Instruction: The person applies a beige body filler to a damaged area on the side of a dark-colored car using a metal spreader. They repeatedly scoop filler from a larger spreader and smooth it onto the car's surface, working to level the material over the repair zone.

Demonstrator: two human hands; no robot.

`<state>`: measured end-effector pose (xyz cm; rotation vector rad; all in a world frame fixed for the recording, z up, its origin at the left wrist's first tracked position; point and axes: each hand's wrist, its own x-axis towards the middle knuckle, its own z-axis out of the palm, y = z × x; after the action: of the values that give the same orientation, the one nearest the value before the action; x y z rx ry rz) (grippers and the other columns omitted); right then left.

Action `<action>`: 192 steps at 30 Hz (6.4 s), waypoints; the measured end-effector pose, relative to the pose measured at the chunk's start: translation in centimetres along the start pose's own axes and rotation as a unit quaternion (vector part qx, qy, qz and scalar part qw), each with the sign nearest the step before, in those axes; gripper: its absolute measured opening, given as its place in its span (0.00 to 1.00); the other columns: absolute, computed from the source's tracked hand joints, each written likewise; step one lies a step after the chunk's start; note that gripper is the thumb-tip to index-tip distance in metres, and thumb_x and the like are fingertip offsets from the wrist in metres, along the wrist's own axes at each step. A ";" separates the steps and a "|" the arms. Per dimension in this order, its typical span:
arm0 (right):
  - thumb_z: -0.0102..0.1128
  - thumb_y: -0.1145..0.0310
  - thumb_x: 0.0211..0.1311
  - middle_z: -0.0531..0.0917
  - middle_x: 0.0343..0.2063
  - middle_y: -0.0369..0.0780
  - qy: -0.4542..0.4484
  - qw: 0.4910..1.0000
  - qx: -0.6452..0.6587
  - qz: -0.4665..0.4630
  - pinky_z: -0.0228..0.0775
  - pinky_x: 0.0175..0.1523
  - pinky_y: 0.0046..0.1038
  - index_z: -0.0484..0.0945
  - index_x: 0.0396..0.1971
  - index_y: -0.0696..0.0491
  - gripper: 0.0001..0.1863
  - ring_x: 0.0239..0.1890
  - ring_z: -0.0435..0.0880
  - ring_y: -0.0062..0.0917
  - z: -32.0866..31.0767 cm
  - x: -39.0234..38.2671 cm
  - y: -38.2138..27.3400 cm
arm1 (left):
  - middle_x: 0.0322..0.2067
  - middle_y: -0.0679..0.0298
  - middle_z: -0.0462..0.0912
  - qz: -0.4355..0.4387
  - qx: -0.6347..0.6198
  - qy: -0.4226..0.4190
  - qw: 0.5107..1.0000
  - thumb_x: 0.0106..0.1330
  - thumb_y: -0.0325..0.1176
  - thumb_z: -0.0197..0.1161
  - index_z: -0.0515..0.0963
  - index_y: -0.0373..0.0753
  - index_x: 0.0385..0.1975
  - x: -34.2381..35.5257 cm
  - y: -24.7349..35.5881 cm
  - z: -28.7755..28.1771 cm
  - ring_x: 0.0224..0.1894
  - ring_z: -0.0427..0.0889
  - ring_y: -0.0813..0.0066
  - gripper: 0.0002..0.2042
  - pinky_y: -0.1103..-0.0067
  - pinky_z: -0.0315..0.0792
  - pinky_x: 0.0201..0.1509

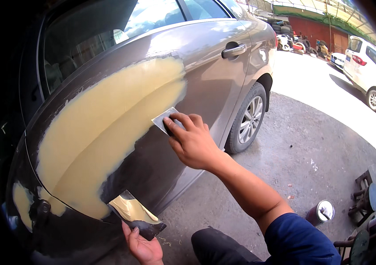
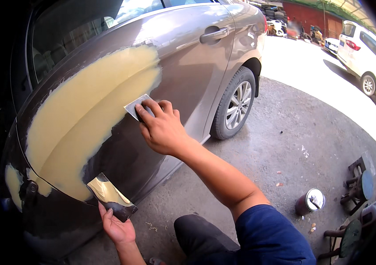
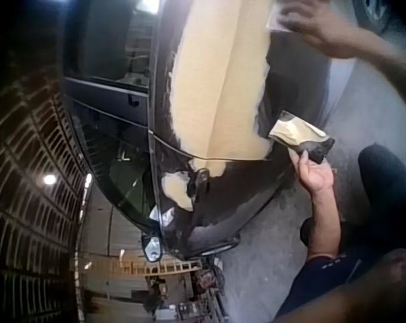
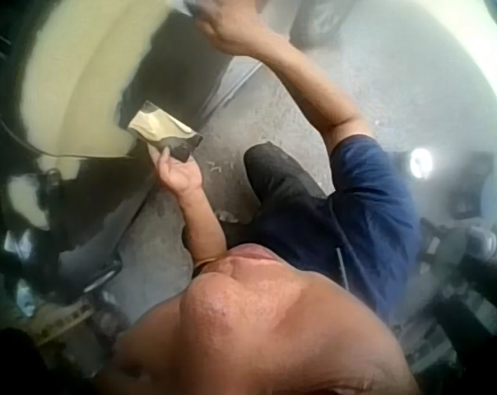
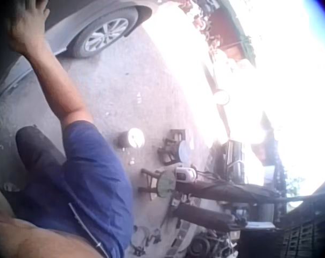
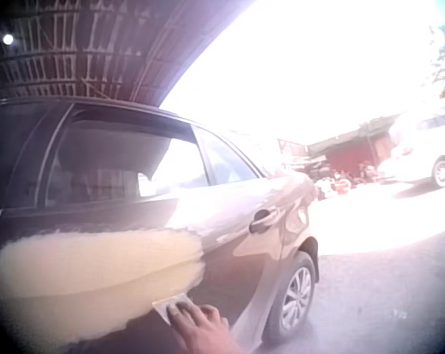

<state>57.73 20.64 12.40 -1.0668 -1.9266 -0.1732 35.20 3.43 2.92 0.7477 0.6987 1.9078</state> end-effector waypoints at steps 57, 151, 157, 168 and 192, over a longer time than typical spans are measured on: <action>0.76 0.61 0.48 0.78 0.55 0.40 -0.050 0.980 0.129 -0.144 0.69 0.55 0.42 0.83 0.53 0.41 0.27 0.60 0.74 0.45 -1.1 -10.6 -3.3 | 0.58 0.44 0.76 -0.001 0.145 -0.033 0.989 0.62 0.22 0.61 0.78 0.30 0.51 0.1 -2.0 -1.0 0.58 0.77 0.46 0.16 0.62 0.70 0.63; 0.69 0.66 0.62 0.70 0.63 0.47 -0.151 0.799 0.551 -0.186 0.63 0.66 0.39 0.78 0.60 0.51 0.25 0.66 0.67 0.40 1.1 -9.7 -2.8 | 0.65 0.56 0.69 -0.027 -0.073 -0.043 0.996 0.71 0.28 0.49 0.61 0.38 0.70 1.2 -2.0 3.8 0.66 0.69 0.61 0.26 0.62 0.63 0.70; 0.70 0.68 0.58 0.72 0.61 0.44 -0.187 0.915 0.277 -0.225 0.64 0.64 0.45 0.80 0.56 0.51 0.24 0.62 0.68 0.46 1.1 -7.9 1.6 | 0.65 0.57 0.69 0.013 -0.065 -0.052 0.996 0.71 0.27 0.49 0.62 0.39 0.69 1.3 -0.9 1.9 0.67 0.68 0.60 0.25 0.61 0.61 0.71; 0.47 0.57 0.68 0.62 0.70 0.40 0.003 0.991 -0.100 0.092 0.60 0.65 0.55 0.63 0.70 0.46 0.30 0.67 0.60 0.52 -5.9 14.9 5.4 | 0.64 0.58 0.70 -0.011 -0.040 -0.036 0.998 0.64 0.29 0.49 0.62 0.37 0.68 0.1 -1.2 -0.4 0.65 0.70 0.63 0.29 0.64 0.64 0.69; 0.51 0.59 0.66 0.64 0.68 0.40 0.084 0.990 -0.104 0.051 0.64 0.61 0.51 0.66 0.68 0.46 0.30 0.64 0.64 0.48 -2.6 8.2 5.1 | 0.63 0.60 0.71 -0.024 -0.013 0.005 1.000 0.64 0.30 0.49 0.63 0.38 0.68 -0.4 -1.9 -2.3 0.64 0.70 0.64 0.28 0.65 0.65 0.68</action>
<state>61.26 27.48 18.70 -1.2440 -1.7254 -0.4004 34.75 3.45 -0.03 0.6993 0.6916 1.8740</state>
